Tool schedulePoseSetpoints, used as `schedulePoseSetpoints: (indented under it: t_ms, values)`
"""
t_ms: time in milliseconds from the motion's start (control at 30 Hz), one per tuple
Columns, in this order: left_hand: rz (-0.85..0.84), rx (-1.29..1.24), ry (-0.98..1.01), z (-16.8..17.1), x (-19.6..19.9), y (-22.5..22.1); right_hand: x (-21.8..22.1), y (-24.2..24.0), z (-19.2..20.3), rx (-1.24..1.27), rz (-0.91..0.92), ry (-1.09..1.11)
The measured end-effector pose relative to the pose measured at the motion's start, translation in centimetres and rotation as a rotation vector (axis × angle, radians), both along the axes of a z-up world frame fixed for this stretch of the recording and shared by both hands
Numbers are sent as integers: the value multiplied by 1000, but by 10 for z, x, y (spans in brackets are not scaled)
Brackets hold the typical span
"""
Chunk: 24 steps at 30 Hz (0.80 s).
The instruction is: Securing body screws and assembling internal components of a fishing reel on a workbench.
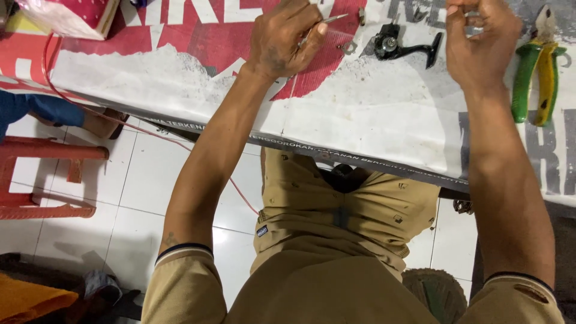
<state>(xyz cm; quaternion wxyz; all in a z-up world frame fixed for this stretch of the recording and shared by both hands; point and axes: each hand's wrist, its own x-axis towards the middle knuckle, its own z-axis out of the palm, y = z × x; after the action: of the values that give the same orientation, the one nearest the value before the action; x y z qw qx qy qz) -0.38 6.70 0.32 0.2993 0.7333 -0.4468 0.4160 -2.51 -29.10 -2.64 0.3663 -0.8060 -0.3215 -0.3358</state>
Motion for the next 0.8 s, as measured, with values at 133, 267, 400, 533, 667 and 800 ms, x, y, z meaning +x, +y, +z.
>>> schedulePoseSetpoints:
  t_ms: [133,267,400,533,667,800]
  values:
    - [46,21,-47,-6,5,4,1,12,7,64,-85,29]
    - [70,58,-7,-16,12,6,-5,25,18,52,-52,41]
    - [48,29,-4,0,3,1,-15,23,24,37,-99,90]
    - [40,15,27,-2,2,-4,-16,16,19,32,-141,134]
    - [42,49,0,-11,11,-2,-14,19,27,62,-118,137]
    - [9,-5,29,-4,10,0,-7,22,24,53,-73,128]
